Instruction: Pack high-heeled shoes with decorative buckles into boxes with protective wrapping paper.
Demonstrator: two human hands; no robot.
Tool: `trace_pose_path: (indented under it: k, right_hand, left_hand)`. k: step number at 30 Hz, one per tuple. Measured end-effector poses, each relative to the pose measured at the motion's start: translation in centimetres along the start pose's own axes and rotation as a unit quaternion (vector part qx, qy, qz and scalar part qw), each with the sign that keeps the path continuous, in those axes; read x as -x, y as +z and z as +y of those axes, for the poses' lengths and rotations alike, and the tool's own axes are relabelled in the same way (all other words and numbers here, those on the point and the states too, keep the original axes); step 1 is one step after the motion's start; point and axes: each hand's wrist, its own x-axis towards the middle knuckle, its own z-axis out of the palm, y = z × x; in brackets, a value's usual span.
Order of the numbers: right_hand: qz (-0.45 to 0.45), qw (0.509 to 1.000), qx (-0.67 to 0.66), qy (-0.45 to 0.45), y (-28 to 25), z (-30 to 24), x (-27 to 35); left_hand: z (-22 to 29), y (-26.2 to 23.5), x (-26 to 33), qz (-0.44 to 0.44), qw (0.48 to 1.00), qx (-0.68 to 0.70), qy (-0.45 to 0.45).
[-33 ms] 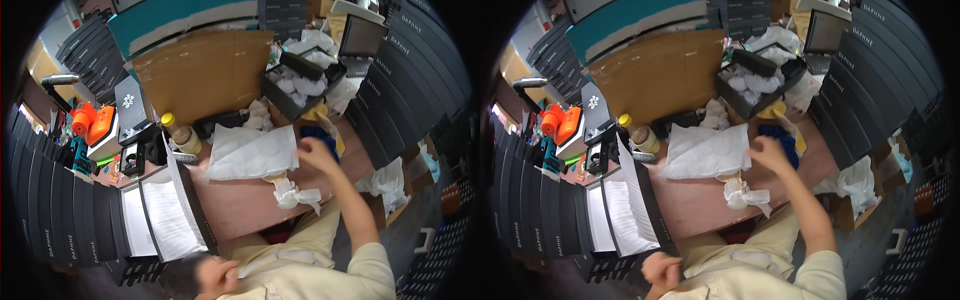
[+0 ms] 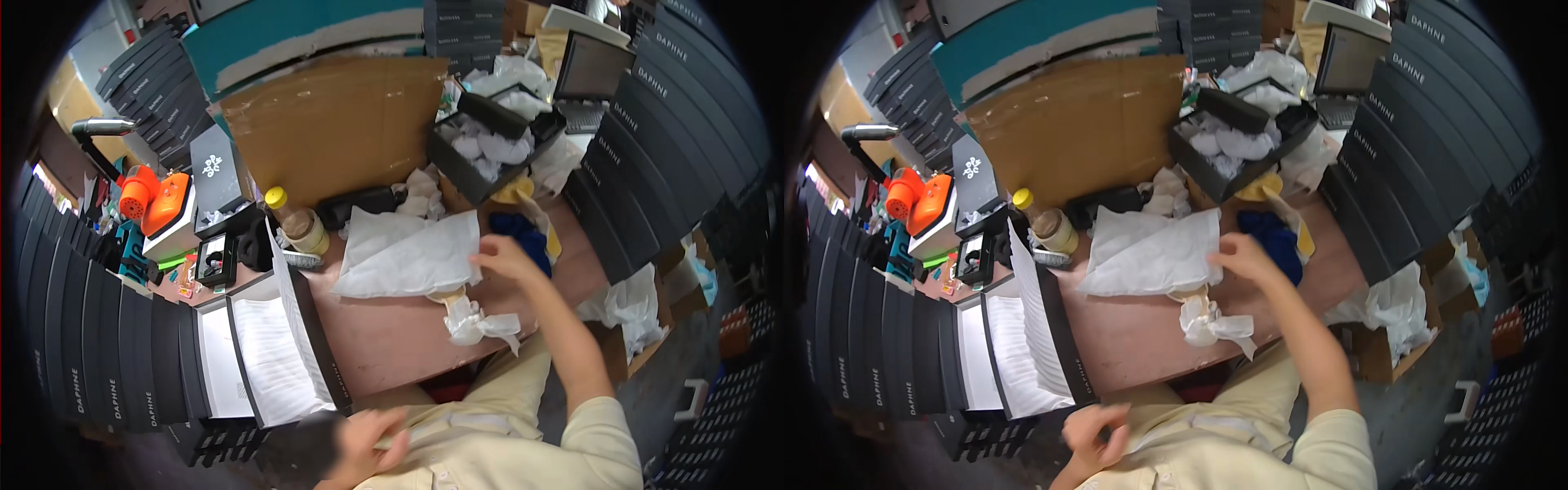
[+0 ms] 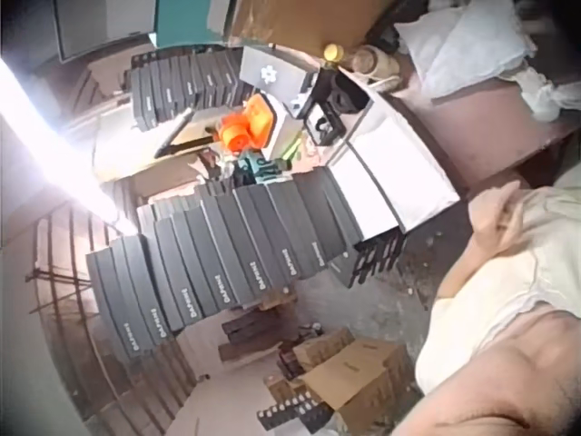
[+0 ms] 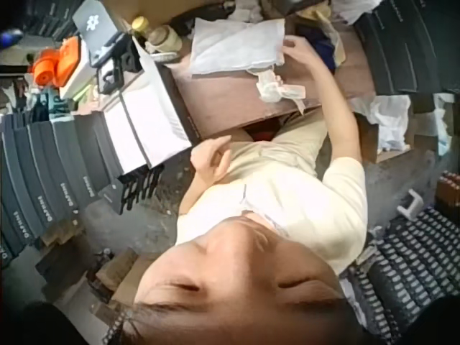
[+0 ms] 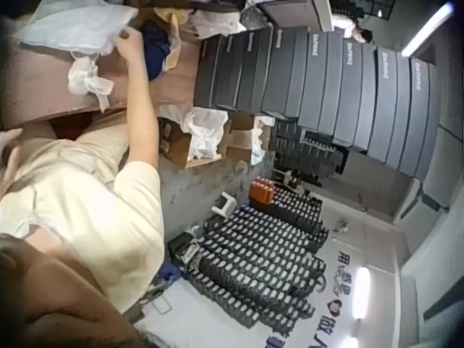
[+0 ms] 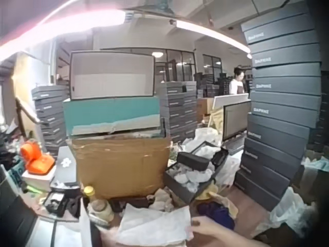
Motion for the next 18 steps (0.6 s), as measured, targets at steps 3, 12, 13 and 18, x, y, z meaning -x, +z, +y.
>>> trace_pose_path:
  k: [3, 12, 13, 18]
  right_hand:
    - [-0.076, 0.997, 0.002, -0.011, 3.3, -5.0, -1.2]
    - [-0.251, 0.916, 0.042, -0.310, 6.8, -15.6, 11.7]
    - [-0.121, 0.932, 0.137, -0.314, 5.6, -15.6, 12.8]
    - [-0.059, 0.973, 0.203, -0.092, 4.4, -7.9, 9.9]
  left_hand:
    - [-1.6, 3.7, -4.5, 0.030, 0.949, 0.241, -0.200]
    - [-5.6, 3.7, -9.8, 0.399, 0.827, 0.346, -0.195]
    - [-6.4, 2.2, -8.8, 0.407, 0.853, 0.271, -0.181]
    - [-6.3, 0.0, -9.2, 0.261, 0.941, -0.116, -0.180]
